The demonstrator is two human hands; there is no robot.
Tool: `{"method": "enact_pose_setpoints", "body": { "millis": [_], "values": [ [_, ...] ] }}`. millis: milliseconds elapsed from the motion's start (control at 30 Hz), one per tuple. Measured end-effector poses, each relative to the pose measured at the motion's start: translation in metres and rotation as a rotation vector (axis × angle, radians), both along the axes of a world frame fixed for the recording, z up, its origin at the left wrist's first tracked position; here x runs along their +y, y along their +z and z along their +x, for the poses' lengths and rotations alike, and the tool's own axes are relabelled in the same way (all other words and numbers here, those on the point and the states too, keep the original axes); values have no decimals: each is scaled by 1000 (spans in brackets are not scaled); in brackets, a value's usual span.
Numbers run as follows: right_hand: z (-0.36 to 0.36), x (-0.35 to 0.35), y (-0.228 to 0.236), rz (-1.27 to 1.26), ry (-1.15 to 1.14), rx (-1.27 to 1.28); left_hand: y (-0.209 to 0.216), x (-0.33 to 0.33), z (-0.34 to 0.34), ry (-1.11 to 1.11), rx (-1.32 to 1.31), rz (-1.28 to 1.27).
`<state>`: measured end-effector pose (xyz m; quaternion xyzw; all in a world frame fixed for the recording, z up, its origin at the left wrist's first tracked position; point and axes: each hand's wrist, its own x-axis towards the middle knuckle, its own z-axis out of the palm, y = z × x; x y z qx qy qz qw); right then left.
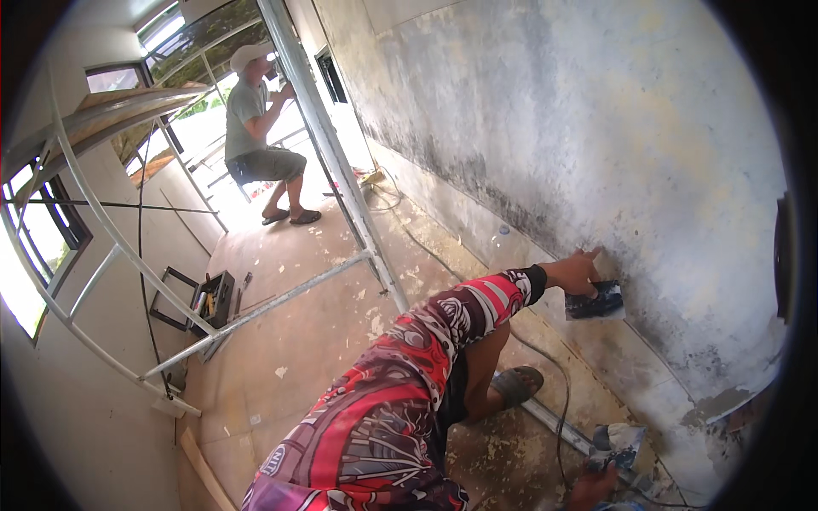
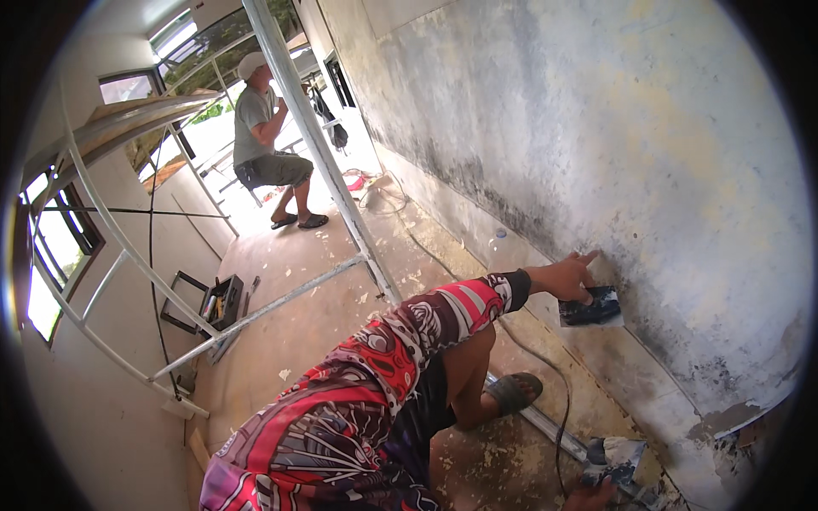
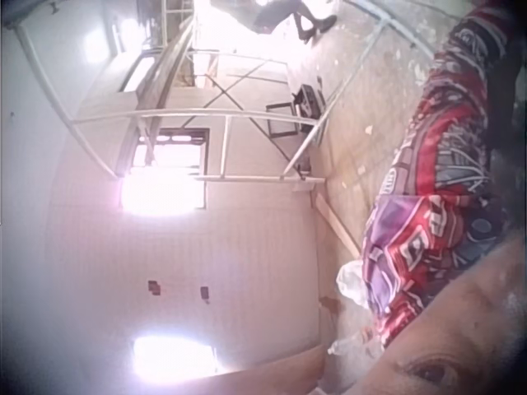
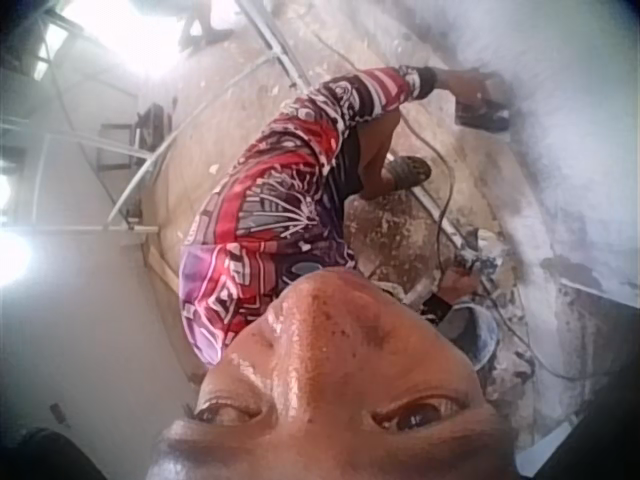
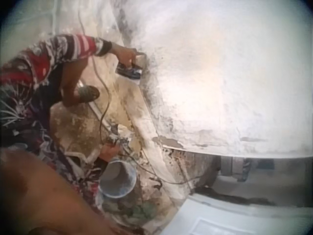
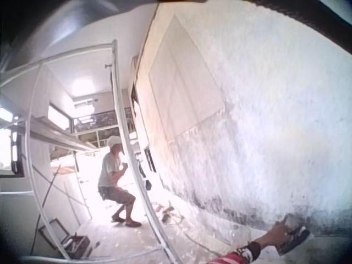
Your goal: The person applies plaster to the wall by spreading it with putty scrapers.
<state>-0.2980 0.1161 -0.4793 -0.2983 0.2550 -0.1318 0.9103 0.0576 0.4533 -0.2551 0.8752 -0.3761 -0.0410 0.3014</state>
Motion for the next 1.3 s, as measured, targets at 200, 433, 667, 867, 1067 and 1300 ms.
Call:
{"method": "enact_pose_setpoints", "body": {
  "millis": [200, 433, 667, 867, 1067, 1300],
  "values": [
    [0, 46, 65, -186, 5, -82, -5, -3, 2, 77, 48, -2],
    [2, 24, 50, 113, 66, -77, -10, -5, 6, -2, 21, 5],
    [-1, 27, 53, 95, 17, 8, -11, -3, 6, -24, 35, -1],
    [-1, 33, 62, -28, 54, -85, -9, -2, 5, -42, 15, 31],
    [-4, 34, 72, 62, 25, 11, -3, -4, 0, -29, 27, 52],
    [-6, 32, 69, 121, 9, 13, 0, -12, -3, -3, 19, 53]
  ]
}}
